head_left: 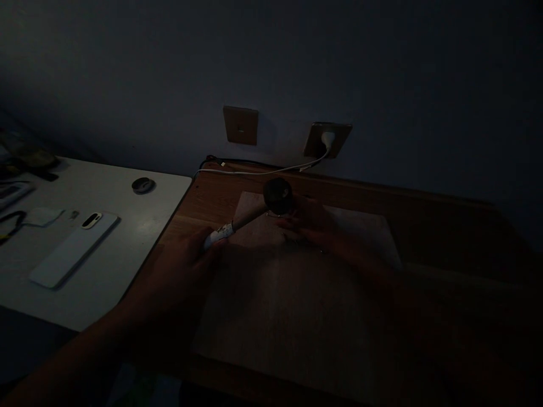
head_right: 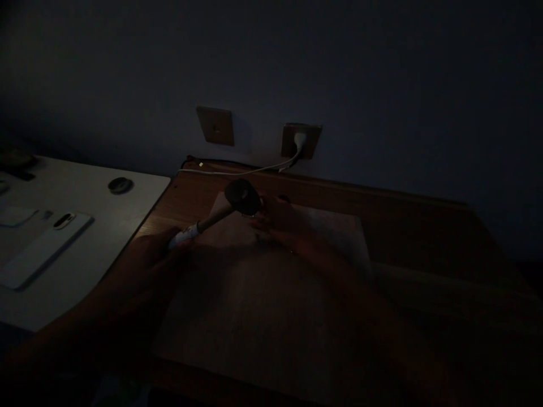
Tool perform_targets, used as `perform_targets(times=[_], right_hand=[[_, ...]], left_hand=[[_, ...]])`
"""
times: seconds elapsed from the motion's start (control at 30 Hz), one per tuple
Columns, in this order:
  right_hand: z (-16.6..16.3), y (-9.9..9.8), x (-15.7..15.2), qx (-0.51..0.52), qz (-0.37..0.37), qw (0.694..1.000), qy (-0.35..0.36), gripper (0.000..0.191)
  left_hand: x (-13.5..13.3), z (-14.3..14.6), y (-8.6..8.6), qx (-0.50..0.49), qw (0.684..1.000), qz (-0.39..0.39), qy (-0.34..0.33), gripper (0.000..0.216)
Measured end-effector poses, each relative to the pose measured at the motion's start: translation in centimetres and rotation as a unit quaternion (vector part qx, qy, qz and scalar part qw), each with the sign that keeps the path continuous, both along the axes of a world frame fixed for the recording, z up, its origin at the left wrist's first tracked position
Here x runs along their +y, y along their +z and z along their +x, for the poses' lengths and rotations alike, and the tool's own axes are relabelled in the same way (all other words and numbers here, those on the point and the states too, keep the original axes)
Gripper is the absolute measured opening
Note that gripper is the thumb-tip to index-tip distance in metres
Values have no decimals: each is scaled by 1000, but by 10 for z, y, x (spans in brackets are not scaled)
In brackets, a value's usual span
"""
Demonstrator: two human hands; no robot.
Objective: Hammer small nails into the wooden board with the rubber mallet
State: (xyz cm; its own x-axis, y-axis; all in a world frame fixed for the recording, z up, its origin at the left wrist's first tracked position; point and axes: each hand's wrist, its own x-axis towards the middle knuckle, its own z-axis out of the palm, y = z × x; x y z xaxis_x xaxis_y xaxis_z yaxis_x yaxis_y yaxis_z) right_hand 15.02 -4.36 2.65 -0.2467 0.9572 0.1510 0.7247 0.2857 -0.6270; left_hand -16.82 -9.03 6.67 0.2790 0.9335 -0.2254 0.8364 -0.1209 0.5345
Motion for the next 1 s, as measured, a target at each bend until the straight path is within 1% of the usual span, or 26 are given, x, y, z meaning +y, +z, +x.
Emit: perform_targets(times=[0.07,0.13,0.17,0.27,0.33,0.43,0.53,0.6,0.67,0.73,0.8,0.9,1.0], right_hand=[[13,-1,-5,25,21,999,18,62],[28,1,-12,33,44,998,19,63],[34,3,-16,31,54,998,13,58],[40,12,-25,19,52,998,16,29],[32,18,-30,7,21,999,35,17],[8,25,-33,-47,-36,997,48,10],[-15,28,-33,-102,-65,991,57,4],[-24,29,-30,-111,-67,989,66,9],[-26,29,-27,-108,-67,989,75,15],[-21,29,-22,-81,-71,991,85,18],[-10,28,-15,-19,-79,994,76,18],[11,25,-4,84,-61,994,16,14],[27,18,4,115,-14,993,-24,13]], left_hand=[[4,4,2,43,999,9,-16,51],[7,6,2,71,997,15,-23,50],[7,7,2,74,997,18,-23,51],[4,6,1,55,998,21,-13,52],[0,7,2,37,999,17,7,54],[-7,12,4,1,999,3,43,56],[-10,16,4,-47,997,-2,67,58],[-10,16,2,-71,994,5,78,58],[-10,15,2,-78,994,9,81,57],[-11,14,3,-74,994,12,80,57],[-12,13,4,-67,995,11,75,58],[-13,12,3,-68,995,15,77,59],[-11,10,-1,-68,995,14,74,59]])
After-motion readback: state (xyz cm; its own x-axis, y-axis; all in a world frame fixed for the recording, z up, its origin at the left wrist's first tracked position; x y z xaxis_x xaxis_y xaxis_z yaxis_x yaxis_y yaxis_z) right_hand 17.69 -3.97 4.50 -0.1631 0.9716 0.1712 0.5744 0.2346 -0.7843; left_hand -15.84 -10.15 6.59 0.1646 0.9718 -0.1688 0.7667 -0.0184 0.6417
